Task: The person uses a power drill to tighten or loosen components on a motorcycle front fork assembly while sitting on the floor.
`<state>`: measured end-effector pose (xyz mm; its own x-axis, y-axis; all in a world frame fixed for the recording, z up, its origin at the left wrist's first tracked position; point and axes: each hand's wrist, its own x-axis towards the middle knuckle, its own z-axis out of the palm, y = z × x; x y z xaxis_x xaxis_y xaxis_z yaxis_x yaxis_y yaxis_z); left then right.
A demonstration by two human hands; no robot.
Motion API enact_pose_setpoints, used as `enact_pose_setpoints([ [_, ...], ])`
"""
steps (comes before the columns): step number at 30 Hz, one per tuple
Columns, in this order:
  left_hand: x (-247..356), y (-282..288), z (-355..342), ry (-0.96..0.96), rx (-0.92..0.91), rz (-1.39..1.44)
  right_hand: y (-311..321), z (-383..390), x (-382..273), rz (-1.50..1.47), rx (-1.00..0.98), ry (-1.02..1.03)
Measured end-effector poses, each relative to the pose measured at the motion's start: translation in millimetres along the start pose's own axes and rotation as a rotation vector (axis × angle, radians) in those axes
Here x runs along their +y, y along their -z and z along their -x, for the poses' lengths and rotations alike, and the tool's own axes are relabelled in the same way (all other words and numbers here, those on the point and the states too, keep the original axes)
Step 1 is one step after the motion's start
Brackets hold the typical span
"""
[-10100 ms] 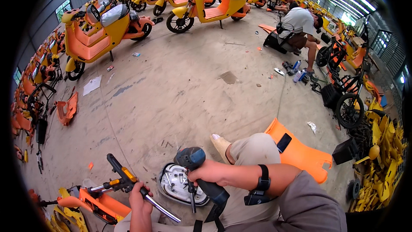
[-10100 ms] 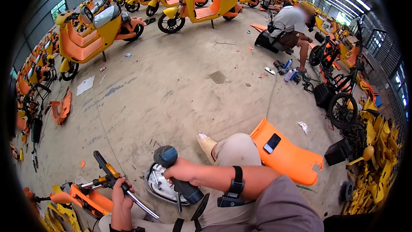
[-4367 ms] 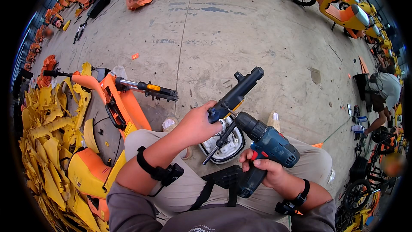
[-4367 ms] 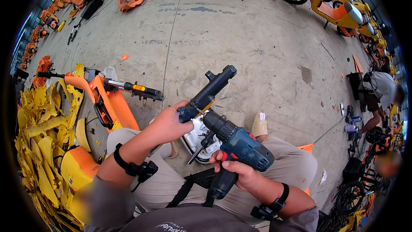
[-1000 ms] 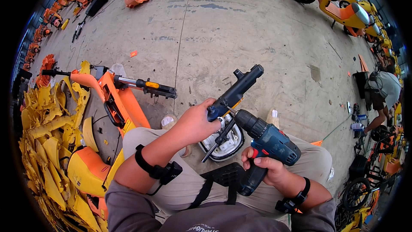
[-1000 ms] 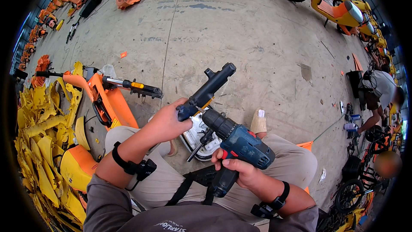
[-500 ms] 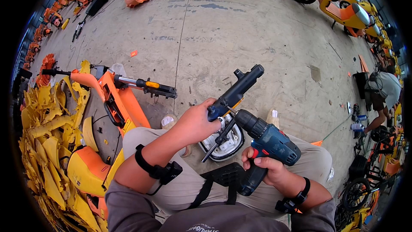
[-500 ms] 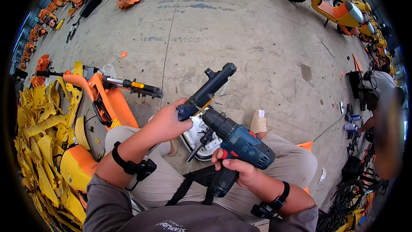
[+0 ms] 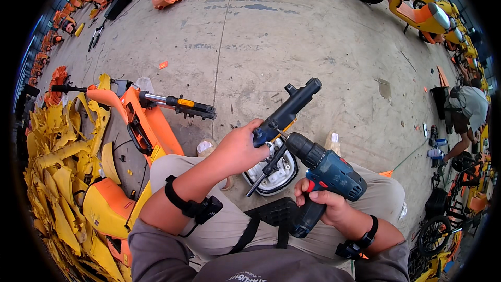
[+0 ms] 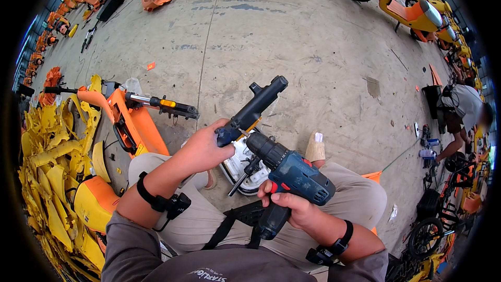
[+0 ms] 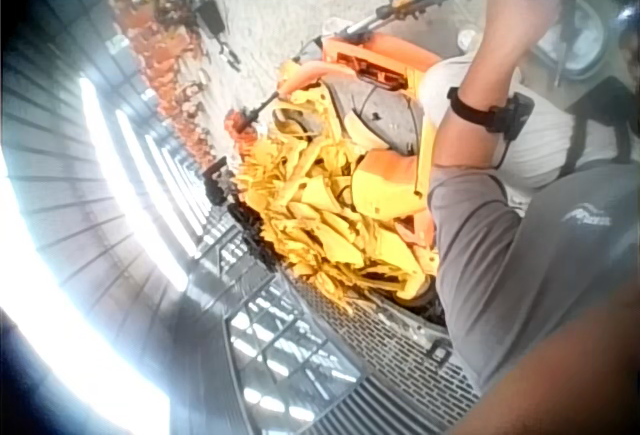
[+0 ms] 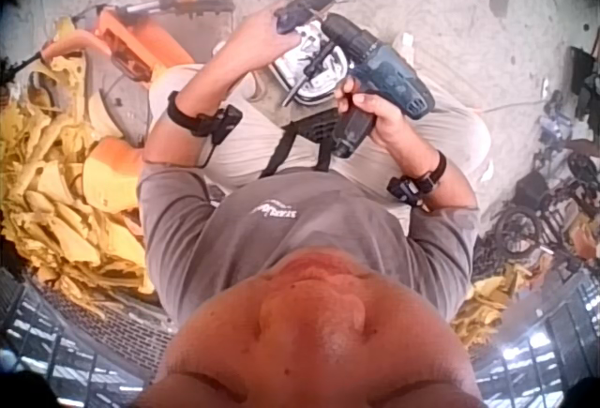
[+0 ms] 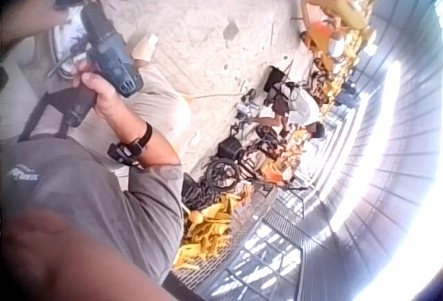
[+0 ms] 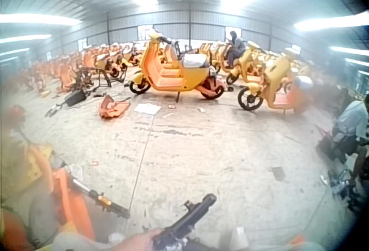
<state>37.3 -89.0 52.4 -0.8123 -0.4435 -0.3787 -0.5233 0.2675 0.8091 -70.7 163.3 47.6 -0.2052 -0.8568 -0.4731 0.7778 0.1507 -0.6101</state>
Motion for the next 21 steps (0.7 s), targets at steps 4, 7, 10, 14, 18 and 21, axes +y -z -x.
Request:
enact_pose_setpoints([
  [4, -1.4, -0.5, -0.8, 0.01, -0.003, -0.007, 2.1, 0.1, 1.7, -0.007, 0.0, -0.007],
  [7, -0.7, -0.5, -0.3, 0.018, 0.011, -0.01, 3.6, -0.2, 3.0, -0.009, -0.006, -0.006],
  [10, 1.5, 0.3, -0.3, 0.028, -0.006, -0.01, 4.5, -0.7, 2.4, 0.002, -0.013, 0.001],
  [14, 0.1, 0.3, 0.0, 0.015, 0.001, -0.009, 4.0, -0.5, 2.1, -0.01, -0.019, -0.003],
  [18, 0.5, 2.6, -0.9, 0.047, -0.031, -0.033, 0.7, -0.1, 0.9, -0.01, -0.001, -0.01],
  [21, 0.0, 2.3, -1.5, 0.046, -0.039, -0.022, 0.7, -0.3, 0.4, -0.01, -0.003, -0.011],
])
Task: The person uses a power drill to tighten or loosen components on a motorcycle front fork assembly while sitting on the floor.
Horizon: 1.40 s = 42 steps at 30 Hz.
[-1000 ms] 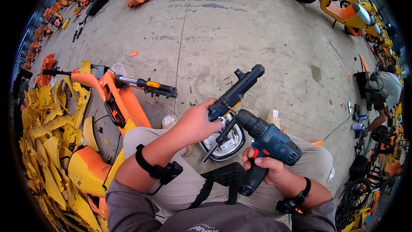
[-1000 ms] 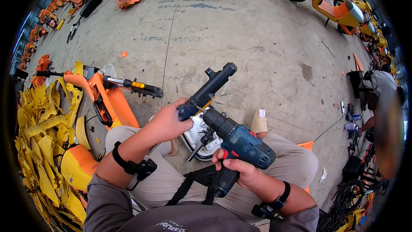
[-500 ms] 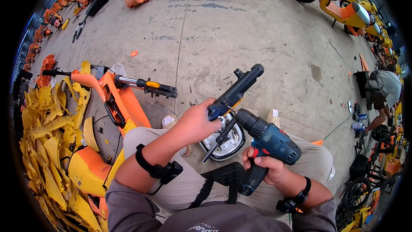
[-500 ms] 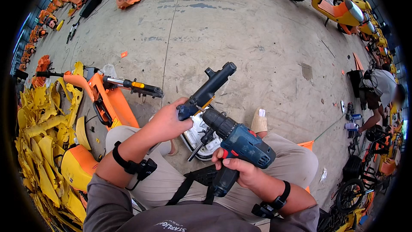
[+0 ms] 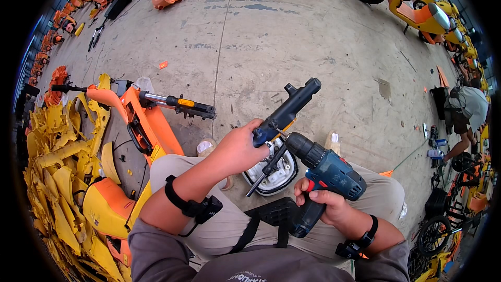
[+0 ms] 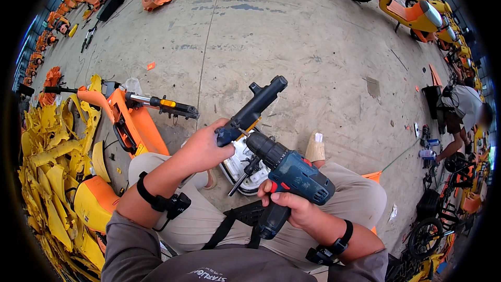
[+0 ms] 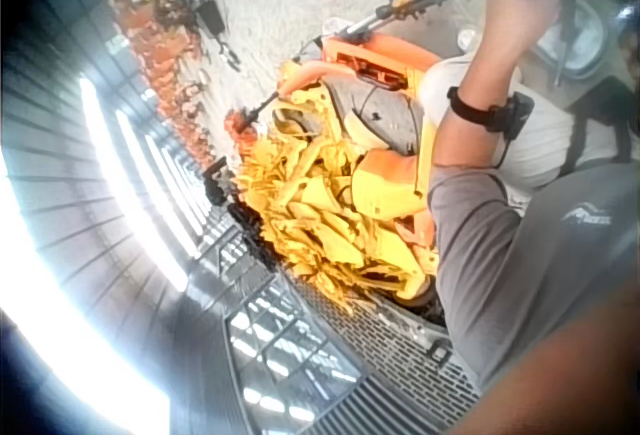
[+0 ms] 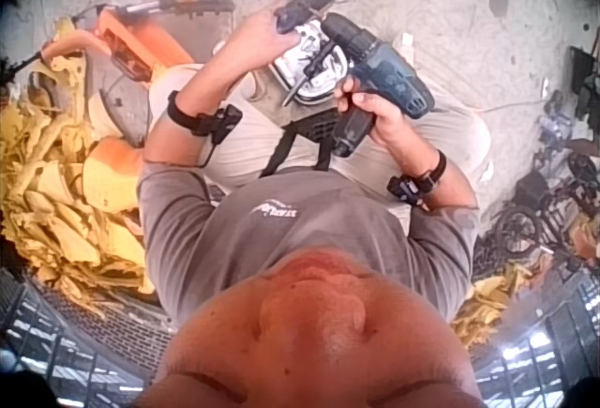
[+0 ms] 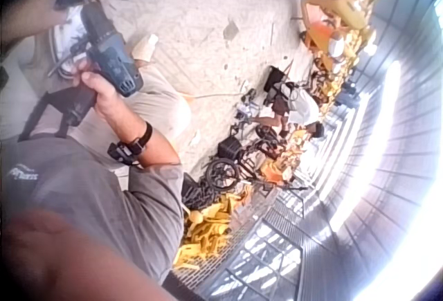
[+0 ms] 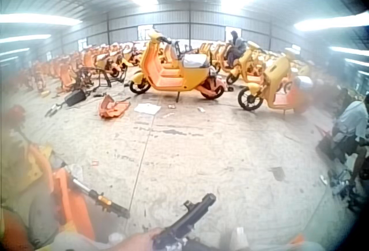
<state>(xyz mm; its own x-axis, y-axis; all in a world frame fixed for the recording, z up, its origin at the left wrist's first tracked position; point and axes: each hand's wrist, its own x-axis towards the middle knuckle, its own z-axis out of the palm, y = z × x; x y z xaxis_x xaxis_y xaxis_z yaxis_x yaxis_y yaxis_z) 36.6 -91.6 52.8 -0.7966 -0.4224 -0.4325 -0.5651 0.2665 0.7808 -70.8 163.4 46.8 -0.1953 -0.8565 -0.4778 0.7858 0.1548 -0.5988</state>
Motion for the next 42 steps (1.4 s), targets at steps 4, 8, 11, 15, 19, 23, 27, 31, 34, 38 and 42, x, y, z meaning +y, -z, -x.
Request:
enact_pose_setpoints([
  [4, 0.7, -0.1, 0.0, 0.009, -0.004, -0.017, -0.3, -0.2, 0.2, 0.005, -0.002, 0.009],
  [8, -2.0, -1.9, 0.8, -0.042, 0.035, 0.005, -0.6, -0.4, -0.2, 0.011, 0.001, 0.01],
  [11, -4.3, -2.9, -0.2, -0.047, 0.042, -0.007, -0.1, -0.6, 0.0, 0.012, 0.003, 0.006],
  [15, -2.9, -3.1, -0.3, -0.052, 0.042, -0.004, 0.3, 0.0, -0.6, 0.01, 0.002, 0.012],
  [19, -0.6, -1.7, 1.1, -0.049, 0.044, 0.002, 0.6, 0.0, 0.4, 0.01, 0.002, 0.012],
  [23, -1.3, -1.9, 0.4, -0.037, 0.031, -0.009, 1.1, -0.1, 0.5, 0.004, 0.005, 0.008],
  [27, -1.8, -2.2, 0.1, -0.033, 0.03, -0.004, -0.4, 0.1, -0.7, 0.007, 0.013, 0.0],
  [31, -3.8, -2.9, -0.1, -0.04, 0.033, -0.007, -1.2, 0.3, -1.3, 0.002, 0.016, -0.004],
  [34, -2.5, -2.7, 0.2, -0.047, 0.029, 0.003, -1.9, 1.0, -1.9, 0.001, 0.022, -0.004],
  [38, -2.1, -2.8, 0.7, -0.048, 0.037, 0.006, -0.5, 0.4, -0.8, 0.003, 0.021, -0.006],
  [42, -3.1, -2.1, -0.1, -0.036, 0.031, -0.018, 0.1, 0.2, -0.9, -0.003, 0.011, -0.007],
])
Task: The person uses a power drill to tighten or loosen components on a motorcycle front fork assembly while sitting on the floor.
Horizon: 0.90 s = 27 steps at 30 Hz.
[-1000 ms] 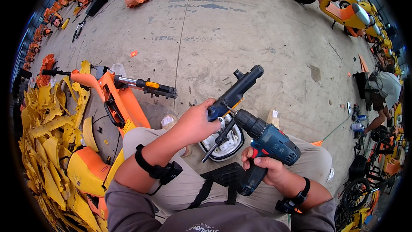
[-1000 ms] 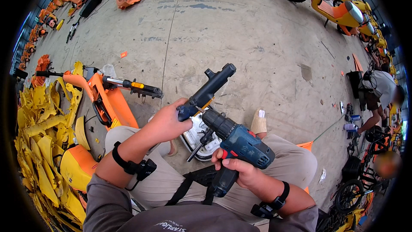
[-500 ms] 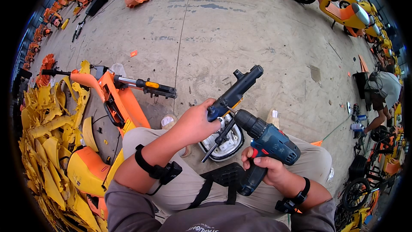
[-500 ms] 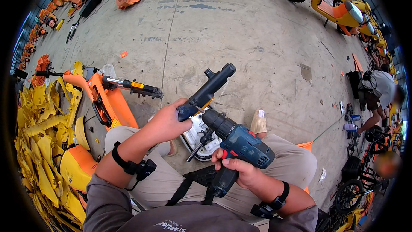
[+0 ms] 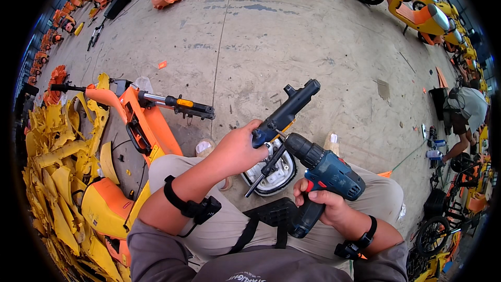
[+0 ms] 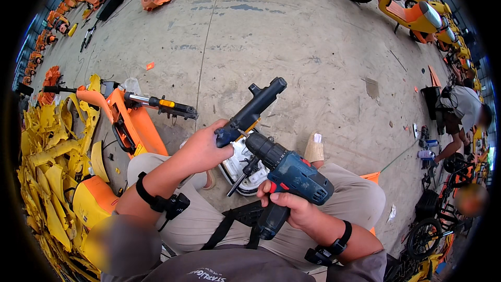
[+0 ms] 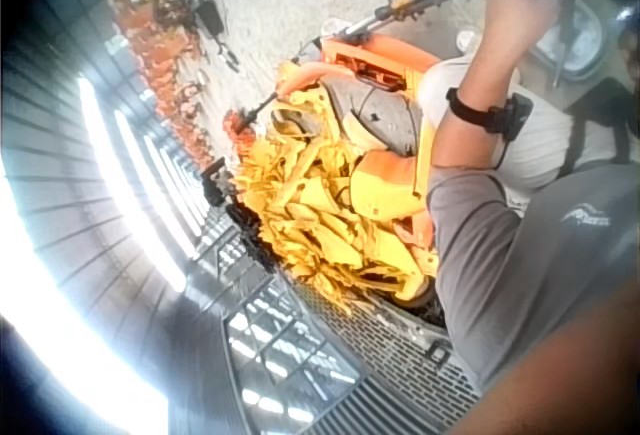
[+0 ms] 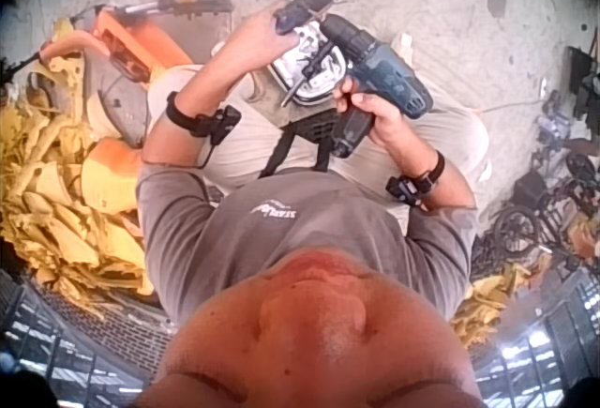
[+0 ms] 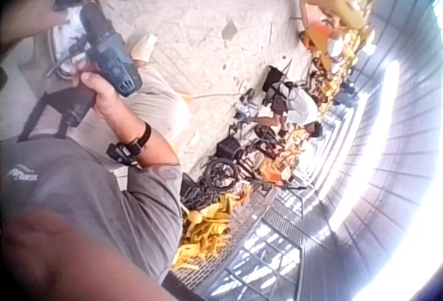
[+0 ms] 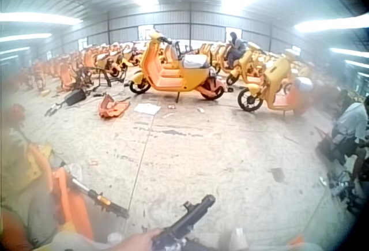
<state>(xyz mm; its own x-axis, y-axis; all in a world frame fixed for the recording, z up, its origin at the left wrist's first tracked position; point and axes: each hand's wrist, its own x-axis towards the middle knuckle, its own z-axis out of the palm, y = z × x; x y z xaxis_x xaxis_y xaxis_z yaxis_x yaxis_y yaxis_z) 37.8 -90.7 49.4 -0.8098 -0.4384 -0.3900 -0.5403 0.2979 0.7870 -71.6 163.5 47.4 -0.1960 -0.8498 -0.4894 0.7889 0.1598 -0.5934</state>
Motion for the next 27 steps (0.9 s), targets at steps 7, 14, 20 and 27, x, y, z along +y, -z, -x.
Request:
enact_pose_setpoints([
  [7, -2.0, -1.2, 0.5, -0.025, 0.018, 0.015, 1.2, -0.6, 1.0, -0.002, -0.016, -0.001],
  [14, 4.3, 2.5, 1.1, 0.038, -0.024, -0.004, 1.2, -0.3, 0.9, -0.002, -0.006, -0.002],
  [20, 4.5, 2.5, 1.1, 0.039, -0.028, 0.006, 0.8, -0.5, 0.4, -0.003, -0.019, 0.0],
  [27, 2.7, 1.6, 1.4, 0.025, -0.019, 0.02, 1.4, -0.4, 1.3, 0.003, -0.007, 0.001],
])
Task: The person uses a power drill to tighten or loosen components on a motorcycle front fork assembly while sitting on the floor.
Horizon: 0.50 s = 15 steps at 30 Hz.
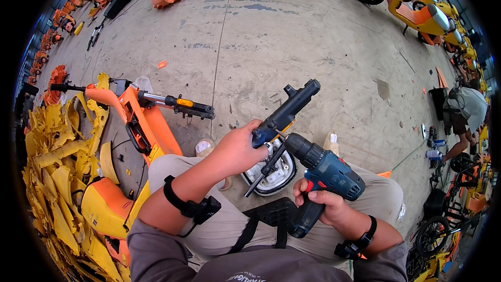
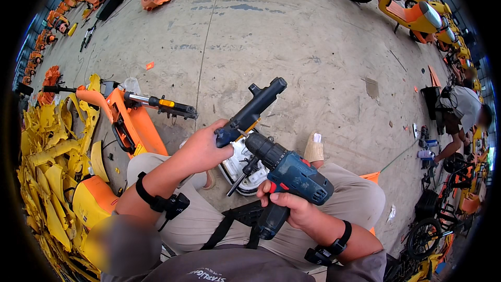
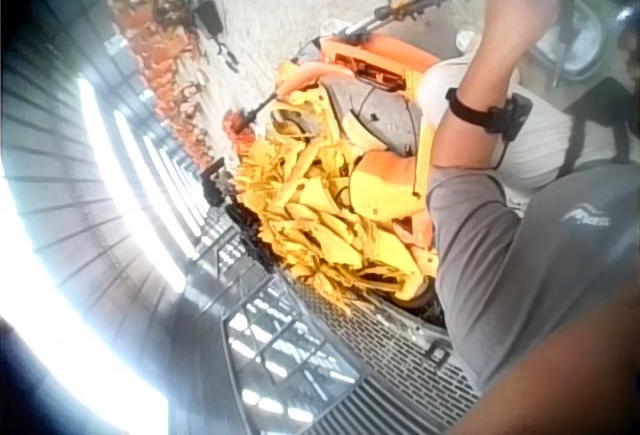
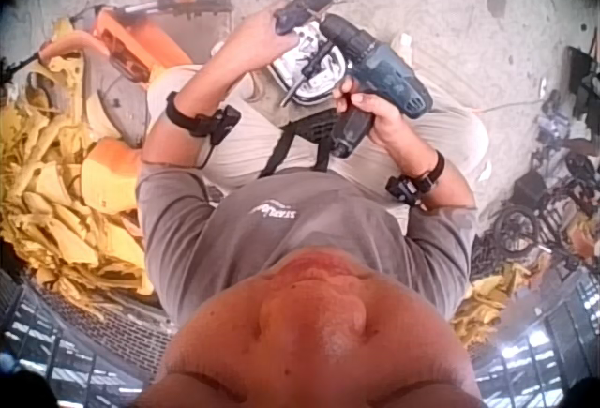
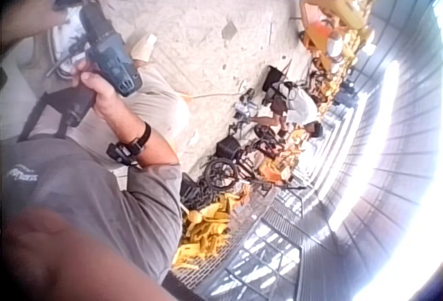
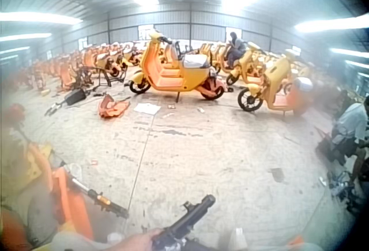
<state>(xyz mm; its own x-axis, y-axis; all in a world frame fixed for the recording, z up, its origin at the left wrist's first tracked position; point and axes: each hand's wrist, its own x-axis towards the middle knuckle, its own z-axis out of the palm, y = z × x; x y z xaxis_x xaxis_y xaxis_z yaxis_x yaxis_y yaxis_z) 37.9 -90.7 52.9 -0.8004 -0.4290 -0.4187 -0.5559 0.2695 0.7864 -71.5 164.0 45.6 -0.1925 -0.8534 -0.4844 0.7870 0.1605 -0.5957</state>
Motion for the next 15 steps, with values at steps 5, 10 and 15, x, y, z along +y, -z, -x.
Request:
enact_pose_setpoints([
  [5, 2.4, 0.4, 1.0, 0.002, 0.006, -0.013, -0.4, -0.3, -1.0, 0.012, 0.003, 0.007],
  [10, -2.5, -1.2, 0.5, -0.005, 0.014, -0.021, 1.3, -1.7, 2.1, -0.007, 0.007, 0.007],
  [15, -2.9, -0.3, 2.5, -0.054, 0.058, 0.042, -6.8, -1.1, 0.2, 0.054, -0.032, 0.056],
])
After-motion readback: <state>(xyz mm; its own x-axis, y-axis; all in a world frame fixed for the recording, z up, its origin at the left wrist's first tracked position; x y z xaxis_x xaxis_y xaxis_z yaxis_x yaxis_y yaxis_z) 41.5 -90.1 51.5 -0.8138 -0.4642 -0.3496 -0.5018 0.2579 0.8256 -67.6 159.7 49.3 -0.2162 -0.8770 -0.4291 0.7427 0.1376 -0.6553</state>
